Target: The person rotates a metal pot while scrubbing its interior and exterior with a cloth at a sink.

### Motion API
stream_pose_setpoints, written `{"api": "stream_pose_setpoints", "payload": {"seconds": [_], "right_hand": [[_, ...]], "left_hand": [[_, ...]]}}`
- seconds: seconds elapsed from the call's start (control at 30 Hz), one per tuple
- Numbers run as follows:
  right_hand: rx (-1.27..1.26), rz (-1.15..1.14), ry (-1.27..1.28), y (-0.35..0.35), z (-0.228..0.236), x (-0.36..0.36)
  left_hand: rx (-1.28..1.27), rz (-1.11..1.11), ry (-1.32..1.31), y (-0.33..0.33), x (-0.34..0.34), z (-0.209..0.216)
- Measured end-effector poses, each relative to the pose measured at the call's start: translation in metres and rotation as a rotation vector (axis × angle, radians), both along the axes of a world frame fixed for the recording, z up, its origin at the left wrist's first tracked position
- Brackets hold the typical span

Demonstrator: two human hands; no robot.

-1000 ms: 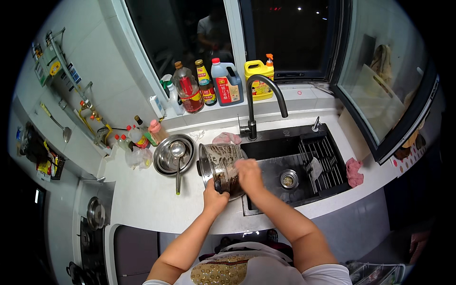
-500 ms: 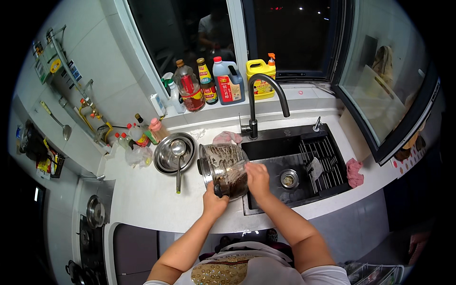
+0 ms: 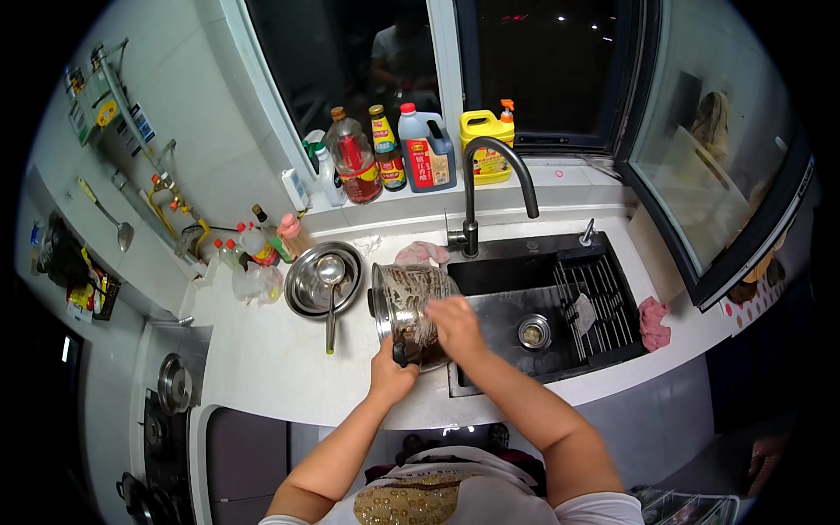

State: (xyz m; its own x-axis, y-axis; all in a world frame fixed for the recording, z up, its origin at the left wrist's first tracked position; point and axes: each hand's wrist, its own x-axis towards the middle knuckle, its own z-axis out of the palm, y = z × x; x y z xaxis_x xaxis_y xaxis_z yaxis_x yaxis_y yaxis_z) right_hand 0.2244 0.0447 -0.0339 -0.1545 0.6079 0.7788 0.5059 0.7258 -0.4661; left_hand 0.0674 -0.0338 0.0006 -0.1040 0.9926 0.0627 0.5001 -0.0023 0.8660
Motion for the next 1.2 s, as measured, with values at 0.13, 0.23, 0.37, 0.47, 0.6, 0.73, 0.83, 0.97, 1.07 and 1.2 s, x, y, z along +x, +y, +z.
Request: {"api": "stream_pose_setpoints", "payload": {"seconds": [0.13,0.23,0.37,0.47,0.6,0.73,0.83,0.97,1.07,1.2], "right_hand": [[-0.008,0.047,-0.097,-0.003,0.017,-0.01],[0.081,0.025,-0.162,-0.04,0.001,-0.02],[0.056,0.03,-0.099,-0.007,0.003,-0.022],[-0.102,-0.019,-0.116,0.021,0.025,-0.028],[-0.068,-0.013,-0.146,-0.004,0.023,-0.028],[0.008,-0.013,-0.164,-0.026,0.012,-0.026],[-0.148,-0.019,-0.145,0.003,0.033,-0.031],[-0.196,-0.051,-0.105,0.013,0.039,-0.038],[0.003,-0.021,-0.088,-0.02,0.009,-0.039],[-0.03,-0.017,-0.116,-0.027,0.012,-0.041]], "left_hand": [[-0.011,0.008,-0.004,-0.001,-0.003,0.002],[-0.018,0.001,0.002,-0.001,-0.009,0.001],[-0.03,-0.034,0.009,0.0,-0.018,0.003],[-0.056,-0.043,0.034,0.002,-0.019,0.006],[-0.065,-0.008,0.043,0.003,-0.023,0.003],[-0.064,-0.036,0.063,0.003,-0.025,0.002],[-0.056,-0.058,0.038,0.001,-0.027,0.005],[-0.038,-0.044,0.049,0.0,-0.03,0.003],[-0.021,-0.029,0.043,-0.001,-0.034,-0.002],[-0.011,-0.046,0.069,-0.006,-0.039,-0.008]]}}
